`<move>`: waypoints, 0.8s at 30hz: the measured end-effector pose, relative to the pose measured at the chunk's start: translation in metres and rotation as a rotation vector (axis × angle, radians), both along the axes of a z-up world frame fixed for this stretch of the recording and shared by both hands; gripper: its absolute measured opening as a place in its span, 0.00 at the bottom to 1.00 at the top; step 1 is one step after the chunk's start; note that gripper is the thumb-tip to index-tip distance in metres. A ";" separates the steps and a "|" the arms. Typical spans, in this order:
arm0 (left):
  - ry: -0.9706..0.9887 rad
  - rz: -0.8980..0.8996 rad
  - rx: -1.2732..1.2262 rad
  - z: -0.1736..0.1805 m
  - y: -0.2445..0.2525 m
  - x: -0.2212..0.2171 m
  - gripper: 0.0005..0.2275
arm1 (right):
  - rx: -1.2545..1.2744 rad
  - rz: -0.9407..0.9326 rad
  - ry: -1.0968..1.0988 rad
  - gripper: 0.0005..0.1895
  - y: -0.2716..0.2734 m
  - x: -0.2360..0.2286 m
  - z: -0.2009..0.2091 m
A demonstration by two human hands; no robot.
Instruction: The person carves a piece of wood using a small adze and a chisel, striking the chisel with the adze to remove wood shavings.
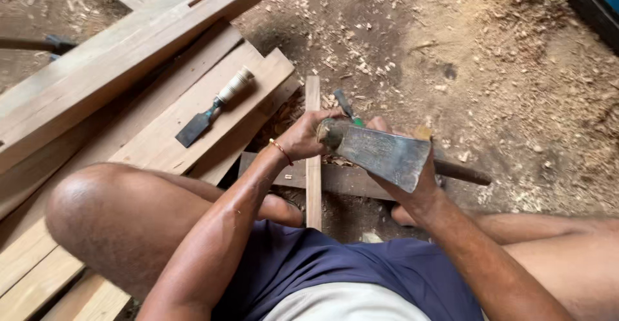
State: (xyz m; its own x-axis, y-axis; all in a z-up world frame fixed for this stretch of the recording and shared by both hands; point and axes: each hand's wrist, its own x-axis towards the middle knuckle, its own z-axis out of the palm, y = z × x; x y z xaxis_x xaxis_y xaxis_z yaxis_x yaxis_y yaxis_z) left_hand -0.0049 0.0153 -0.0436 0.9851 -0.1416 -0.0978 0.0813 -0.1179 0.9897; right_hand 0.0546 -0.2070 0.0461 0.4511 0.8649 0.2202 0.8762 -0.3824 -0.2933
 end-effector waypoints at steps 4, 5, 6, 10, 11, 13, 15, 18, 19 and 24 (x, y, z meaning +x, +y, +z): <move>-0.113 0.007 0.130 -0.014 -0.012 -0.013 0.20 | -0.243 -0.112 -0.056 0.13 0.010 0.012 -0.009; -0.160 0.011 0.258 -0.016 -0.011 -0.014 0.22 | -0.323 -0.111 -0.099 0.11 0.010 0.011 -0.009; -0.089 0.054 0.203 -0.016 -0.011 -0.018 0.20 | -0.417 -0.086 -0.128 0.08 0.009 0.006 -0.007; 0.078 0.308 -0.220 0.013 -0.008 -0.004 0.16 | -0.077 -0.097 0.203 0.15 0.001 0.003 0.033; -0.101 0.353 -0.218 0.028 -0.003 -0.005 0.13 | 0.032 -0.135 0.381 0.14 0.001 0.003 0.048; -0.330 0.400 -0.283 0.059 0.003 -0.002 0.11 | 0.187 -0.119 0.466 0.14 -0.005 0.003 0.074; -0.419 0.439 -0.414 0.085 0.008 -0.006 0.15 | 0.266 0.018 0.293 0.16 -0.013 0.000 0.090; 0.017 0.583 -0.454 0.103 0.001 -0.007 0.10 | 0.155 -0.191 0.089 0.17 -0.010 0.007 0.080; 0.021 0.623 -0.447 0.102 0.001 -0.008 0.11 | 0.135 -0.254 0.150 0.17 -0.013 0.007 0.074; -0.075 0.769 -0.603 0.074 -0.004 -0.025 0.14 | -0.057 -0.526 0.378 0.20 -0.020 0.008 0.061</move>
